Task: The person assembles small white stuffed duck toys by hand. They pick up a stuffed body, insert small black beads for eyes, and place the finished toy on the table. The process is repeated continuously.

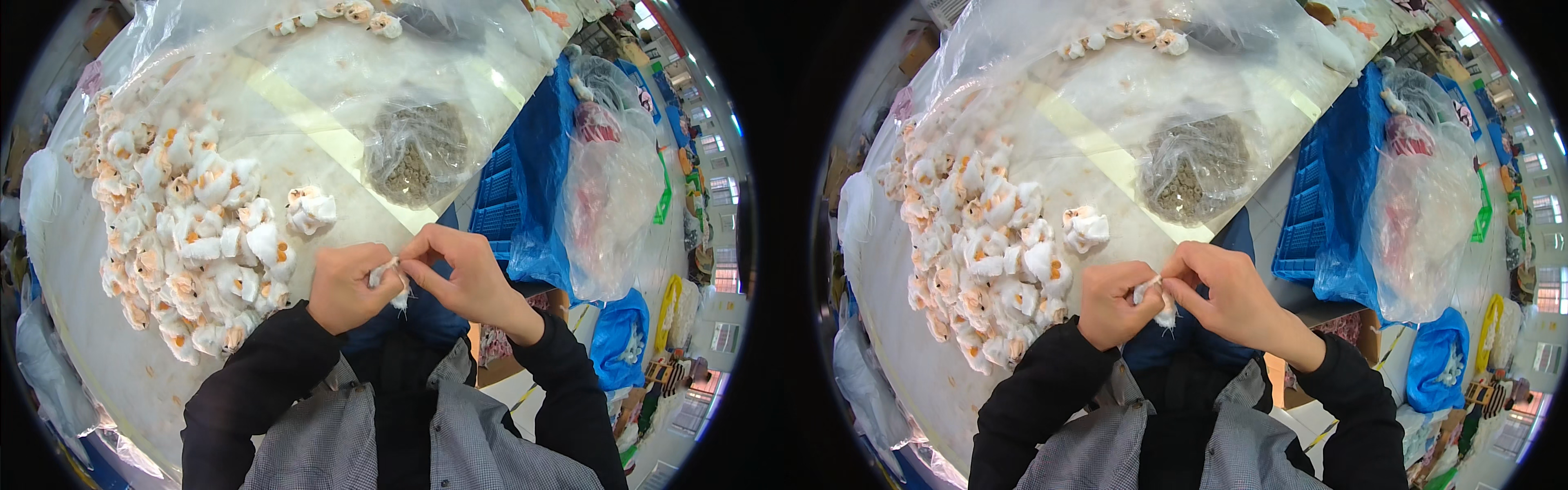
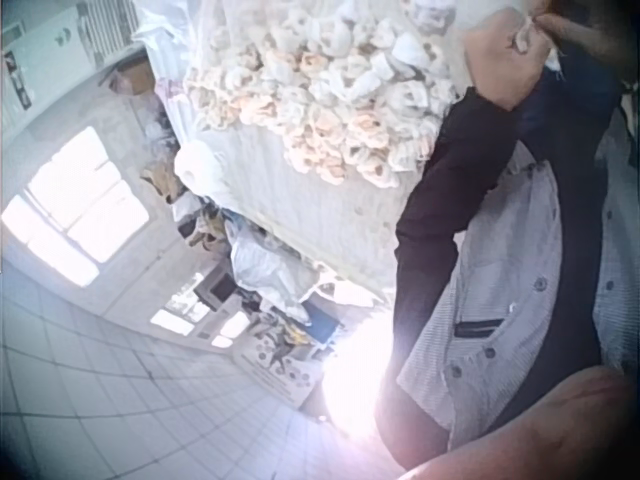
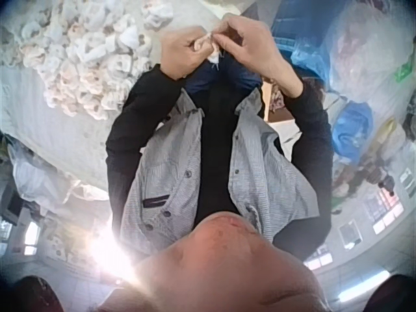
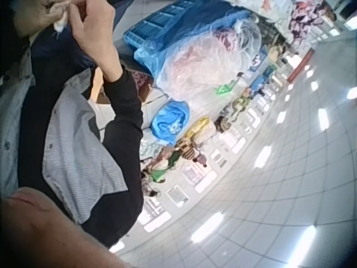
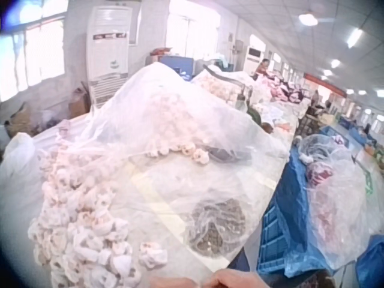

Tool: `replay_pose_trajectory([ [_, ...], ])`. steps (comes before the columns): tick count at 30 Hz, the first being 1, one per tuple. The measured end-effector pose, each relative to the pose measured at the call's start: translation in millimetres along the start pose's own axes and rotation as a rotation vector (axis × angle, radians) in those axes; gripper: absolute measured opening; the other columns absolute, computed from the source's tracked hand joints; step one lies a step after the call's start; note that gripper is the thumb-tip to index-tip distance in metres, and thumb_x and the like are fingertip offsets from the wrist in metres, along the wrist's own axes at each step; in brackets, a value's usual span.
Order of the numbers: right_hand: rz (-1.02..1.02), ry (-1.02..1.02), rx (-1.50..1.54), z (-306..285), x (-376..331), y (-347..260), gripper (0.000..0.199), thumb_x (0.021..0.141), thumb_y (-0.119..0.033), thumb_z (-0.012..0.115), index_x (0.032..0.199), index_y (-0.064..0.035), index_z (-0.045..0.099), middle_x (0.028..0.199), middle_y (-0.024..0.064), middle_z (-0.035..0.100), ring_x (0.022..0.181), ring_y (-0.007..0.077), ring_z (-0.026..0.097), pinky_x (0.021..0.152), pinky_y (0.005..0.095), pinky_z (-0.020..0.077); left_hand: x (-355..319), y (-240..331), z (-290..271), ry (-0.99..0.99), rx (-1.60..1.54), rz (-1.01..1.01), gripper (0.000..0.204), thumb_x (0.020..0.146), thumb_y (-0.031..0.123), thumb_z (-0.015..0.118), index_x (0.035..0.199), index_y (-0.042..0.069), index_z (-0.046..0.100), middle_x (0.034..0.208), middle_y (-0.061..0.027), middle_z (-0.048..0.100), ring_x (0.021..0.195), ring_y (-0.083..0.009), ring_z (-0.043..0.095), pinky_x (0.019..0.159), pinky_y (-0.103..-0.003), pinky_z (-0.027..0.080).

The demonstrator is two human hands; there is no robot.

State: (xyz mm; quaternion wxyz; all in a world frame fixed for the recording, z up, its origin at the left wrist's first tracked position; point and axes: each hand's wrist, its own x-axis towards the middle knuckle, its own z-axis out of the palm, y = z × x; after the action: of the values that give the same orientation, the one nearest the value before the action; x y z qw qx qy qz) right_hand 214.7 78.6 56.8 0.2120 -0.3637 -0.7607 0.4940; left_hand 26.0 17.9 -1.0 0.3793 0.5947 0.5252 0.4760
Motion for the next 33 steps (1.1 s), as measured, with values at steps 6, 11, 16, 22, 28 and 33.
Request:
replay_pose_trajectory([
  [6,0.082,-0.087,-0.021,-4,-2,11,0.009,0.094,-0.002,0.073,0.098,0.0019,0.067,0.088,0.0085,0.073,0.082,0.0155,0.073,0.077,0.0278,0.0570,0,-4,3,-0.049,0.079,0.029,0.012,0.080,0.010,0.074,0.077,0.003,0.065,0.068,-0.0133,0.059,0.055,-0.0308,0.057,0.051,-0.039,0.046],
  [11,0.036,-0.023,0.069,3,-5,16,0.009,0.095,-0.002,0.072,0.098,0.0007,0.064,0.086,0.0108,0.069,0.076,0.0188,0.072,0.069,0.0310,0.0552,0,-6,3,-0.049,0.100,0.065,0.010,0.079,0.011,0.074,0.079,0.005,0.065,0.070,-0.0122,0.061,0.058,-0.0326,0.061,0.053,-0.040,0.048],
  [16,0.045,-0.032,0.045,8,-5,20,0.009,0.094,-0.001,0.072,0.098,0.0004,0.064,0.088,0.0106,0.068,0.078,0.0188,0.072,0.070,0.0306,0.0551,0,-10,4,-0.063,0.101,0.118,0.009,0.078,0.008,0.073,0.080,0.006,0.065,0.070,-0.0109,0.062,0.057,-0.0316,0.060,0.052,-0.040,0.048],
  [22,0.043,-0.030,0.039,6,-7,21,0.008,0.094,-0.002,0.073,0.098,-0.0003,0.066,0.089,0.0094,0.068,0.080,0.0187,0.071,0.071,0.0306,0.0543,-1,-12,5,-0.059,0.101,0.135,0.008,0.079,0.004,0.074,0.081,0.004,0.066,0.068,-0.0102,0.059,0.054,-0.0264,0.056,0.050,-0.036,0.044],
  [28,-0.087,0.235,0.084,15,-11,25,0.009,0.094,0.001,0.072,0.103,0.0030,0.071,0.096,0.0083,0.070,0.080,0.0139,0.067,0.075,0.0264,0.0537,0,1,4,0.045,-0.082,0.015,0.024,0.083,-0.001,0.071,0.106,0.006,0.076,0.077,-0.0064,0.065,0.058,-0.0156,0.057,0.054,-0.032,0.044],
  [33,-0.098,0.511,-0.005,37,-17,21,0.015,0.091,-0.001,0.077,0.106,-0.0005,0.074,0.090,0.0096,0.069,0.078,0.0162,0.069,0.071,0.0275,0.0528,4,7,-7,-0.016,-0.165,-0.005,0.034,0.087,-0.005,0.067,0.119,0.003,0.074,0.089,-0.0004,0.065,0.062,-0.0049,0.043,0.056,-0.022,0.035],
])
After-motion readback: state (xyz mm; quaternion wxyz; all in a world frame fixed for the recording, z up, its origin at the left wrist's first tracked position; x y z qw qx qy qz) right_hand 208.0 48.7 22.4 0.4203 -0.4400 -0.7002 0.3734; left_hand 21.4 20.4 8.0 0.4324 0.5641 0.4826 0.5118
